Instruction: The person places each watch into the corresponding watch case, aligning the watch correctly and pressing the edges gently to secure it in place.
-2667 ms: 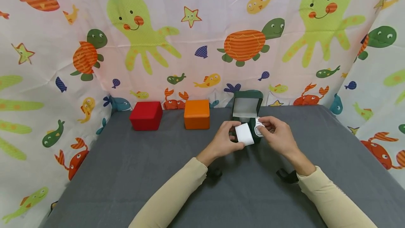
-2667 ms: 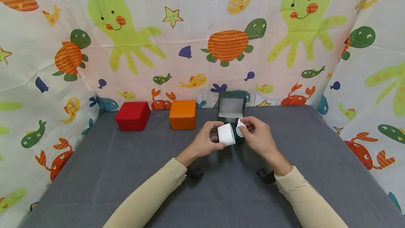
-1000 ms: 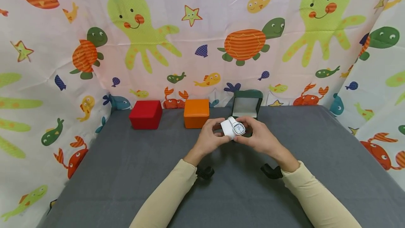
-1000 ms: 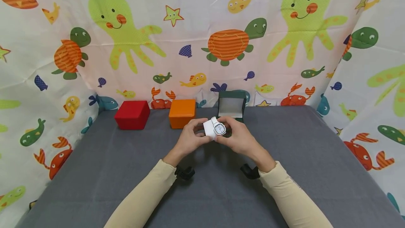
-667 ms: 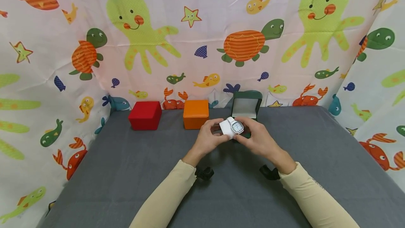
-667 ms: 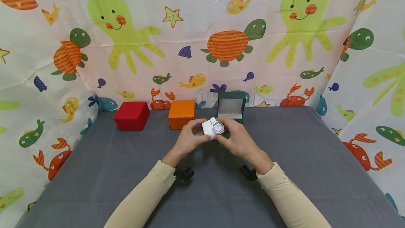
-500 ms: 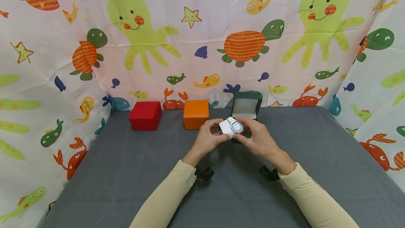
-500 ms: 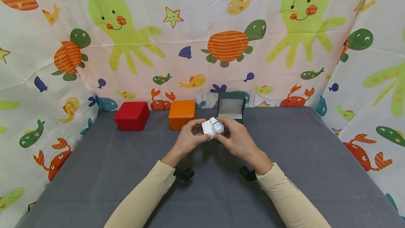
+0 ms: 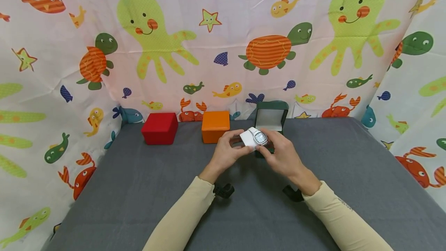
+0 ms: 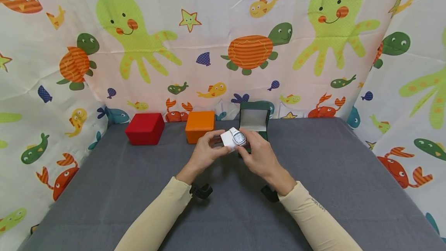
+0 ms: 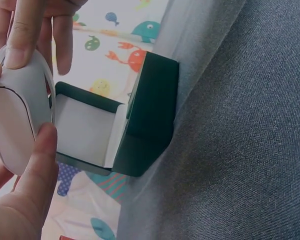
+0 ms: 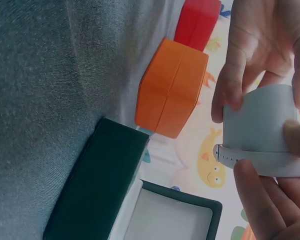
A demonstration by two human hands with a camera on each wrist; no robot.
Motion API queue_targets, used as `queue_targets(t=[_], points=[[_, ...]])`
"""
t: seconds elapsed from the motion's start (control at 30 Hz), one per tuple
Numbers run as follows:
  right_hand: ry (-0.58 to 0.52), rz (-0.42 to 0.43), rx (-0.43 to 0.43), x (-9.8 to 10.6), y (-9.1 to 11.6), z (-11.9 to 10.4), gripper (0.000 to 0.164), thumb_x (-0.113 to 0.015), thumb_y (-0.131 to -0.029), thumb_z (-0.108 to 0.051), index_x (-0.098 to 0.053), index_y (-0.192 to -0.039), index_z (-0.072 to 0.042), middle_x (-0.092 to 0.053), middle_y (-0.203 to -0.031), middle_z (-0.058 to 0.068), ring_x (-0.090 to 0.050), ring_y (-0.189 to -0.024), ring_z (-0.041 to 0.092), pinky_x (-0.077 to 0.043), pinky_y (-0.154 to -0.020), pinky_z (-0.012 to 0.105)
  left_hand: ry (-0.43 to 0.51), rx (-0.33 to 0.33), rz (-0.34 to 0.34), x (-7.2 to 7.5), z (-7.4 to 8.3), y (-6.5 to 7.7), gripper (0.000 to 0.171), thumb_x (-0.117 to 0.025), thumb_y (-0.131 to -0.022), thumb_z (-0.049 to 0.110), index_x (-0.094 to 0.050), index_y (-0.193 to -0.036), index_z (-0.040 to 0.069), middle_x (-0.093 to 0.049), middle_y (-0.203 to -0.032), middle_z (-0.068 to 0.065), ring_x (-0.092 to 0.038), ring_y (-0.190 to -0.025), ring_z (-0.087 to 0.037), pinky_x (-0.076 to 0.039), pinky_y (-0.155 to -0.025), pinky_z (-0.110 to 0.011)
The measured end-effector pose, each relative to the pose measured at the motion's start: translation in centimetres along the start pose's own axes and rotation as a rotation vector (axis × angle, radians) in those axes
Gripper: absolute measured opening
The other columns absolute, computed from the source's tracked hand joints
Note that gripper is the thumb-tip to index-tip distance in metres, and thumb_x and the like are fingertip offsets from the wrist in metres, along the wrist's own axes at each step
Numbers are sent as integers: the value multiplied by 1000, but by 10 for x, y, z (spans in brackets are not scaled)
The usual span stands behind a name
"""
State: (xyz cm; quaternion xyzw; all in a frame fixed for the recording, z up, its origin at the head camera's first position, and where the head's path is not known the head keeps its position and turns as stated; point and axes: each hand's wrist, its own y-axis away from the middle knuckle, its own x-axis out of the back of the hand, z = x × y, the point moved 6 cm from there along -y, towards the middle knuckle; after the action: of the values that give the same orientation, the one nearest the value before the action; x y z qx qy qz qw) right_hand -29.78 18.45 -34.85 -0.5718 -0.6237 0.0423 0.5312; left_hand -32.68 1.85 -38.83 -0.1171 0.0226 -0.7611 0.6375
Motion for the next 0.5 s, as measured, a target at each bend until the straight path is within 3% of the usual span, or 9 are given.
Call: queue_targets(t=[0.23, 0.5], points=[[2, 38, -29, 0, 1, -3, 53, -76, -80, -4, -54, -128, 1, -61, -109, 14, -62, -82, 16, -56, -63, 32, -31, 18, -3, 0, 1, 1, 62, -79, -80, 16, -52, -134, 3, -47, -129, -13, -54, -115, -34, -51, -91, -39], [-21, 128, -15, 2, 3, -4, 48, -78, -77, 0, -59, -120, 3, -66, -91, 10, -65, -75, 16, -57, -62, 36, -17, -10, 24, 1, 2, 2, 63, -79, -80, 17, -51, -134, 0, -47, -121, -13, -54, -114, -29, -51, -89, -34]])
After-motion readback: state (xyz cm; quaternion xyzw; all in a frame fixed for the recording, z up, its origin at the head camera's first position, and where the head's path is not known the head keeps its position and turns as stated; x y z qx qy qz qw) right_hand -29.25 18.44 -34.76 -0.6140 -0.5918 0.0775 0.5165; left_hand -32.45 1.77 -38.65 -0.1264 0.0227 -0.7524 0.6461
